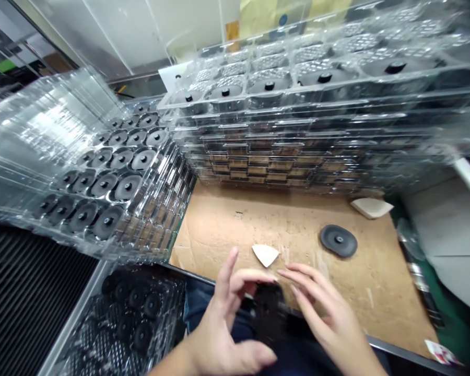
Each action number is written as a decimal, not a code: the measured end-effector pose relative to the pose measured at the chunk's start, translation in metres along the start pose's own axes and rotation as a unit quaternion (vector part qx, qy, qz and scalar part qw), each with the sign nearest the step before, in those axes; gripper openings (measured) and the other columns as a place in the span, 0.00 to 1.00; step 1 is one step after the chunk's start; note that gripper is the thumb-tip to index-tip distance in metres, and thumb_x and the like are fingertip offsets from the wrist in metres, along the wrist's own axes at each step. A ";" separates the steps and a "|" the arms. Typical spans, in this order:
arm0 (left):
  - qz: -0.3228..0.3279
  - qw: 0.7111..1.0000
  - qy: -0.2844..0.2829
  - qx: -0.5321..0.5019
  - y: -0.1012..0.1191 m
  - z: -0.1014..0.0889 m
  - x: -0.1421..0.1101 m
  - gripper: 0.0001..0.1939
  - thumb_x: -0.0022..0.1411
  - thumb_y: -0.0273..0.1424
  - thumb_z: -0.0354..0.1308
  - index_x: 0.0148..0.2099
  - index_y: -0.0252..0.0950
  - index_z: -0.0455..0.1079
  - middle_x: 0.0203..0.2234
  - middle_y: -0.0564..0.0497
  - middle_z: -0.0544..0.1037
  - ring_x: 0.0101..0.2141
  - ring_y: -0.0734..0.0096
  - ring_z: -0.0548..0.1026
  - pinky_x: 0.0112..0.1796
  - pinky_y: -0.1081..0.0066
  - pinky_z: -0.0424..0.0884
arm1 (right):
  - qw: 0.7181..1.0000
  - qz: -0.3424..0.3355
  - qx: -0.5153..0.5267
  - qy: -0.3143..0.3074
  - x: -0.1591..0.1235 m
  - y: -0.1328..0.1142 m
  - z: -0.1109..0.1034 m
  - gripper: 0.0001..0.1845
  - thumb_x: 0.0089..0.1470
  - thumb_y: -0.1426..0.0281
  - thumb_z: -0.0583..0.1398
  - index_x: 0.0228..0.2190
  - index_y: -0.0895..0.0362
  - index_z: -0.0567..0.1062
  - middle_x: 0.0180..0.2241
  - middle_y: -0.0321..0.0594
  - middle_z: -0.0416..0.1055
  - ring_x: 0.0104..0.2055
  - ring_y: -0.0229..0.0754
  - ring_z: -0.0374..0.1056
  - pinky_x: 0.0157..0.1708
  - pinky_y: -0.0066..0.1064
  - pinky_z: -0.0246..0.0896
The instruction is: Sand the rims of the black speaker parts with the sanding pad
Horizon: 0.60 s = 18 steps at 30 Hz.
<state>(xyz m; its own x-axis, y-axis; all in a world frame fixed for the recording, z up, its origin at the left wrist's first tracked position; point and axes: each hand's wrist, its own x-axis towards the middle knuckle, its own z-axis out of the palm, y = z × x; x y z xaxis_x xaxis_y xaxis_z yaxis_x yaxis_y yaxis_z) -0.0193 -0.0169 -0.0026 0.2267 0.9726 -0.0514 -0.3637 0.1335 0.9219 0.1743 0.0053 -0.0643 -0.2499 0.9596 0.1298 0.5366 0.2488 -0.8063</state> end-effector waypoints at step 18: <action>-0.018 0.979 0.009 0.205 0.007 -0.004 -0.016 0.41 0.42 0.25 0.67 0.58 0.48 0.58 0.46 0.47 0.72 0.46 0.57 0.68 0.49 0.62 0.60 | 0.972 -0.211 -0.033 -0.099 -0.003 -0.043 -0.030 0.17 0.54 0.62 0.58 0.47 0.48 0.71 0.29 0.39 0.72 0.27 0.39 0.69 0.26 0.27 0.68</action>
<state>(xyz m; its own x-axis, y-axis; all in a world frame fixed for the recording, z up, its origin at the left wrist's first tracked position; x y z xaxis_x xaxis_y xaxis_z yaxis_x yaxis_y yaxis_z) -0.0293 -0.0306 0.0025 0.2155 0.9723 -0.0902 0.0379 0.0840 0.9957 0.1762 -0.0040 -0.0125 -0.6063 0.7271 0.3220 0.4018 0.6295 -0.6650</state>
